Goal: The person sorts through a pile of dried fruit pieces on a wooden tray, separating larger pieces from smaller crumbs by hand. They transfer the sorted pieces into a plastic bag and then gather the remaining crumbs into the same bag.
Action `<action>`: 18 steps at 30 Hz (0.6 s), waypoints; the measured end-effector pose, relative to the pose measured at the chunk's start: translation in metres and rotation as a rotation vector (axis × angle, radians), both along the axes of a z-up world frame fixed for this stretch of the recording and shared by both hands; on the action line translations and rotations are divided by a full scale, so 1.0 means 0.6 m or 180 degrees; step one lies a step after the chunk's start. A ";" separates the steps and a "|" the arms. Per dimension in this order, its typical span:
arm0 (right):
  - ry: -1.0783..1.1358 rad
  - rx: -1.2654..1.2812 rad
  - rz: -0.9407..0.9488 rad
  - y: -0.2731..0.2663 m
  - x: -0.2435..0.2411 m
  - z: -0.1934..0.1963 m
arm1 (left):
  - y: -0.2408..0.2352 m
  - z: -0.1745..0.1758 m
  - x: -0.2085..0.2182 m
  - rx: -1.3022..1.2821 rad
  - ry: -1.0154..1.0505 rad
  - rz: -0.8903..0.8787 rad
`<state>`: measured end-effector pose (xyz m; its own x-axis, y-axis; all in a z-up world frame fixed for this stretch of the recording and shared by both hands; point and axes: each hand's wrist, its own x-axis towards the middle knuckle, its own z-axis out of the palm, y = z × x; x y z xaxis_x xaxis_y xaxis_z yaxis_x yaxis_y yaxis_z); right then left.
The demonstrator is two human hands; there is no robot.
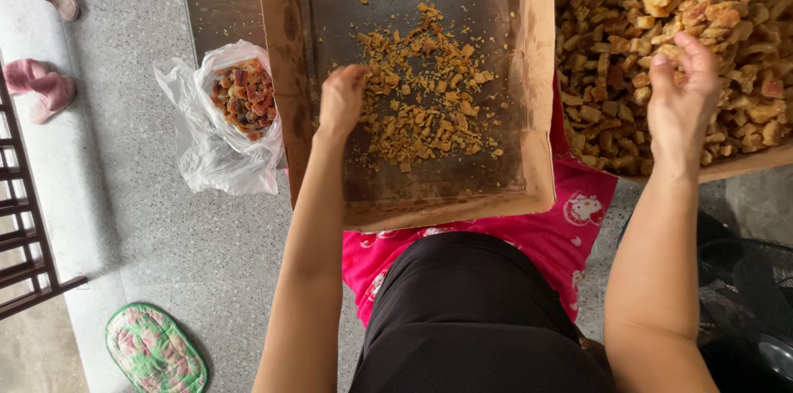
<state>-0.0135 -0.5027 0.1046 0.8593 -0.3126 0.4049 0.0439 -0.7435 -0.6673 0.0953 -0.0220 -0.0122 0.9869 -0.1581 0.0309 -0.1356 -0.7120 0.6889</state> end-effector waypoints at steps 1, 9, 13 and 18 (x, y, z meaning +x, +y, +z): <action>-0.0054 -0.0332 0.0036 0.003 -0.002 -0.008 | -0.017 -0.015 0.005 0.0009 0.0132 -0.0148; 0.0167 0.1530 0.0955 0.177 -0.011 -0.050 | -0.069 -0.025 -0.001 0.0068 0.0347 0.0008; 0.1340 0.1791 0.1257 0.271 -0.015 -0.048 | -0.071 0.042 -0.025 -0.0613 0.1650 0.0045; 0.1831 0.2014 0.1674 0.353 -0.013 -0.076 | -0.108 0.122 -0.104 -0.1396 0.1961 -0.0452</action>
